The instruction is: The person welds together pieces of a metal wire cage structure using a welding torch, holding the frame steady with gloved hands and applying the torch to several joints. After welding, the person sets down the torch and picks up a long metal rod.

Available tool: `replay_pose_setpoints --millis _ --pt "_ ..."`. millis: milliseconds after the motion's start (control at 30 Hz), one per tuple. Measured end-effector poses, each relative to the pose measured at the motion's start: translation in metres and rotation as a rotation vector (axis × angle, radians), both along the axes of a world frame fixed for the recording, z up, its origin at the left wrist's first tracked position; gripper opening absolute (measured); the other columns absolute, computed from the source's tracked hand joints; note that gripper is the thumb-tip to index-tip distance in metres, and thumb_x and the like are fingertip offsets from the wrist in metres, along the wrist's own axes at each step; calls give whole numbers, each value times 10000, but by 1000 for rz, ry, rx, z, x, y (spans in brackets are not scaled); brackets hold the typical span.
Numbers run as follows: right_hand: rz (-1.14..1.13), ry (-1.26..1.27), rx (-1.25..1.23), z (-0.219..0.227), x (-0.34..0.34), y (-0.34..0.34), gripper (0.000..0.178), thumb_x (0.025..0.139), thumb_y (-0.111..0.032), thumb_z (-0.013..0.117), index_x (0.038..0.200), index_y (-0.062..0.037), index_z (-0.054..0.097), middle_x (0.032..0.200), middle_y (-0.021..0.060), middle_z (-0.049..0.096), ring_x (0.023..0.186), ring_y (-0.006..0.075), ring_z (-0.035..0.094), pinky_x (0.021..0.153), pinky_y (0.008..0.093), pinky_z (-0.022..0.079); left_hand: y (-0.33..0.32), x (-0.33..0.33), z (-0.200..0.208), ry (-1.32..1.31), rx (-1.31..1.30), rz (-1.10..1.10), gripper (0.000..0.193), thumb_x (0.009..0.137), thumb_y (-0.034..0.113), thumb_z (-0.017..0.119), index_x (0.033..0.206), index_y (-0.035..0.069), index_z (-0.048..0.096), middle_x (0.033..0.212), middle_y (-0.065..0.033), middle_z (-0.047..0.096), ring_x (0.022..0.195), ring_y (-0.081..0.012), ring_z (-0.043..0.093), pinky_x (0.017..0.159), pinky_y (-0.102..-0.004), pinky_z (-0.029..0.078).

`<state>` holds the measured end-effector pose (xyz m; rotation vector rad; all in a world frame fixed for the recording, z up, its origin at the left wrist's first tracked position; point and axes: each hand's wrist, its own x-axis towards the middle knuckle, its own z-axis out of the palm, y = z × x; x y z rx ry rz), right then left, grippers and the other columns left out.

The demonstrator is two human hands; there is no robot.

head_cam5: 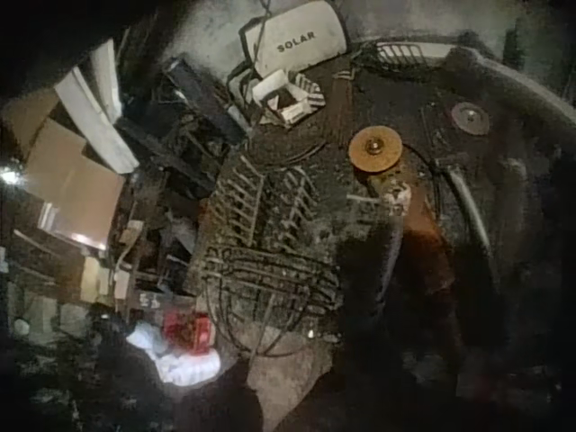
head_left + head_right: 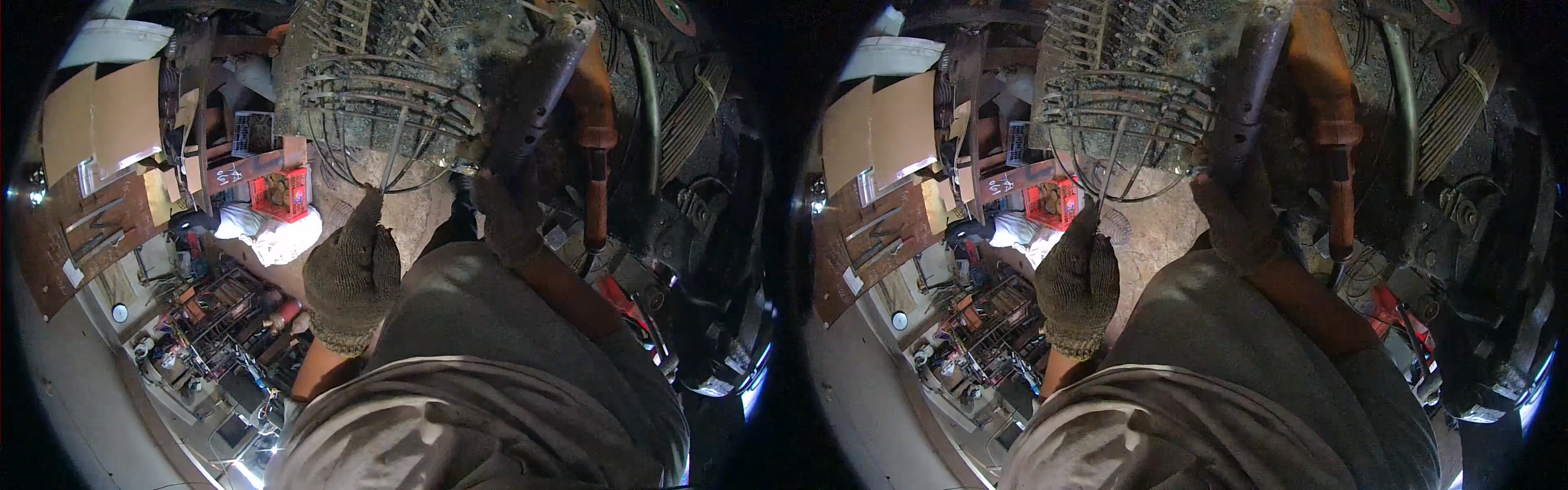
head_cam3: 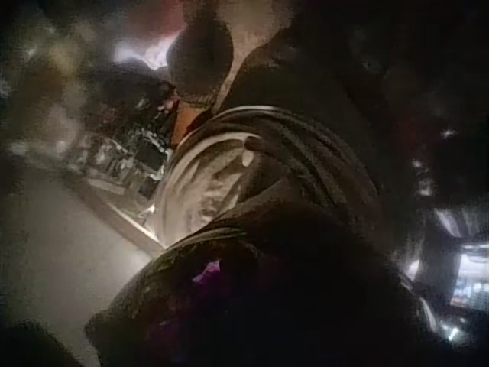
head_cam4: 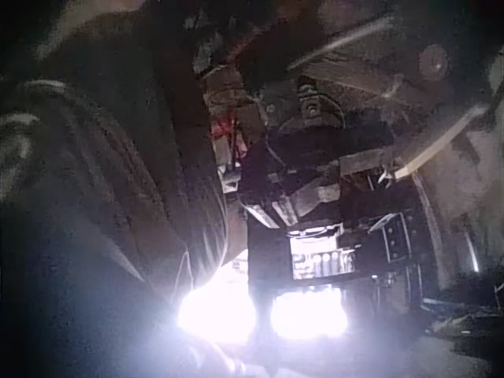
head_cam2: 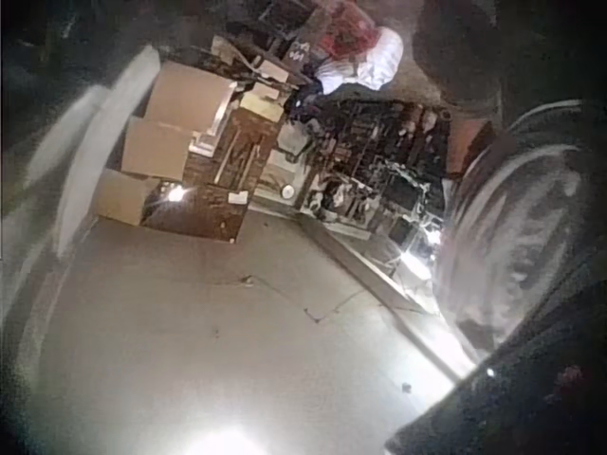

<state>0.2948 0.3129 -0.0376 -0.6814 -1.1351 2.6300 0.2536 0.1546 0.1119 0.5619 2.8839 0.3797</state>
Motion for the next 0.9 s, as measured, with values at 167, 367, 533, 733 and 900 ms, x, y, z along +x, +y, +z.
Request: replay_pose_setpoints --millis 167,367,533,733,900 --pt "-2 68 -39 -12 2 2 442 966 -87 629 1367 -83 445 1047 2 522 867 75 498 735 257 467 -5 1 -4 -51 38 50 372 951 90 616 1306 -17 641 1110 -197 740 942 -243 736 858 -350 561" --pt "-11 94 -184 -3 2 10 474 961 -97 657 1385 -84 445 1085 9 561 863 69 513 730 242 463 -6 1 -6 29 26 -32 348 960 66 602 1288 -43 644 1150 -205 732 1028 -231 718 913 -346 546" --pt "1 41 -92 4 4 26 470 971 -108 652 1387 -66 437 1082 10 572 855 72 517 728 243 467 -15 2 -17 17 104 -6 345 955 74 618 1280 -38 654 1119 -195 739 1004 -237 720 894 -343 549" --pt "65 97 -119 1 2 38 459 968 -182 686 1351 -45 475 1045 17 583 871 81 544 738 246 483 -7 3 -11 46 80 0 355 955 85 620 1290 -26 654 1064 -176 748 904 -169 700 821 -328 556" --pt "70 12 -82 9 1 49 464 953 -187 710 1342 -49 497 1028 5 594 871 82 575 719 247 497 -9 1 -11 53 17 -17 432 890 146 661 1314 65 648 708 -140 659 561 -309 648 531 -418 507"
